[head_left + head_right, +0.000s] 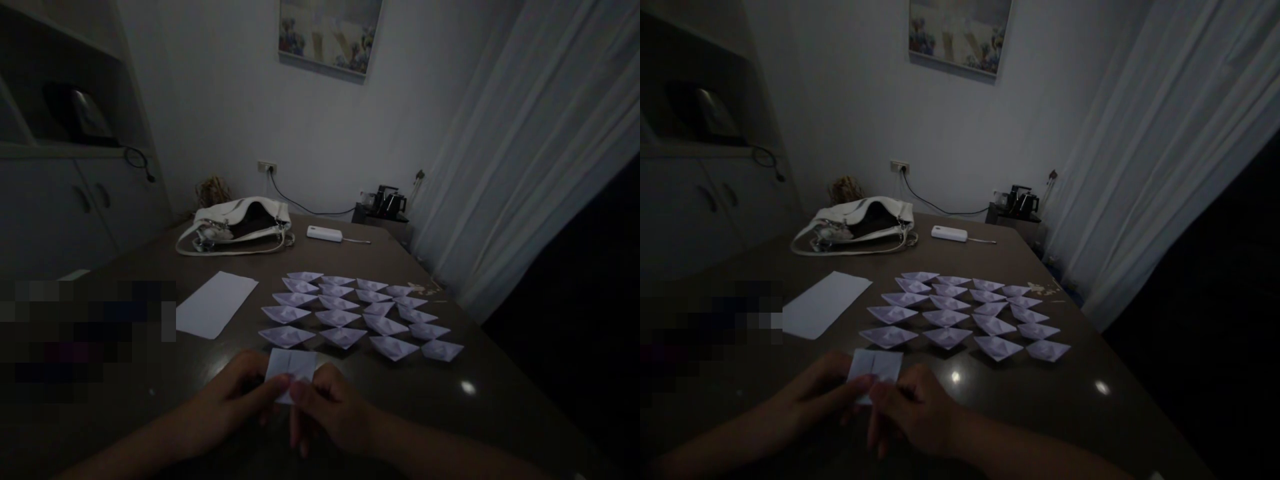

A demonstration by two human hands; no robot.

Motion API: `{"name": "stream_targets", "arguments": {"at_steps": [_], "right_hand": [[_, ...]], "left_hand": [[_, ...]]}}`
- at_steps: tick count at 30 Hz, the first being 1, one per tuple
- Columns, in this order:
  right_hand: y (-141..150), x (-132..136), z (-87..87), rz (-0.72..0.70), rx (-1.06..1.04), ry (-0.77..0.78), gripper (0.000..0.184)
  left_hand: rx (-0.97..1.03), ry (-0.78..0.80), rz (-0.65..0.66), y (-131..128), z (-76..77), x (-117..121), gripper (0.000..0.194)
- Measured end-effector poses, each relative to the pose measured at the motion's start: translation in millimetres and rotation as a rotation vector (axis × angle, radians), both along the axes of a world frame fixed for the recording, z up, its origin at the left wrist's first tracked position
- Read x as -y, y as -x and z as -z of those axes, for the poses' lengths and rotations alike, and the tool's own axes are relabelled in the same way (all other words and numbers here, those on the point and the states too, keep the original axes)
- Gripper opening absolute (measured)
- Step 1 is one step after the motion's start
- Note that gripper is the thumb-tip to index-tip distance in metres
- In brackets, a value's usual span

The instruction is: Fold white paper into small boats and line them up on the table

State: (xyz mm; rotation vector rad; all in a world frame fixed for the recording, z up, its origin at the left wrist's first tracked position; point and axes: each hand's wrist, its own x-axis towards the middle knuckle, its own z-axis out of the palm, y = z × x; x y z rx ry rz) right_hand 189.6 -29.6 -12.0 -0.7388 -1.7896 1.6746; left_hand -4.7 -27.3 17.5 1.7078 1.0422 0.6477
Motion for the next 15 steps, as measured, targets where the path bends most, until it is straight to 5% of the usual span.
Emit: {"name": "stream_targets", "arguments": {"at_steps": [7,15], "right_hand": [[-0.2,-0.7,1.6,0.012,0.063,0.014,0.071],[1.7,0.1,2.8,0.079,0.047,0.067,0.075]], "left_hand": [[0.007,-0.002,0.138,-6.1,-4.7,-3.7,0.055],[-0.114,-0.037,0.132,-6.6,-7.1,-1.7,0.055]]}}
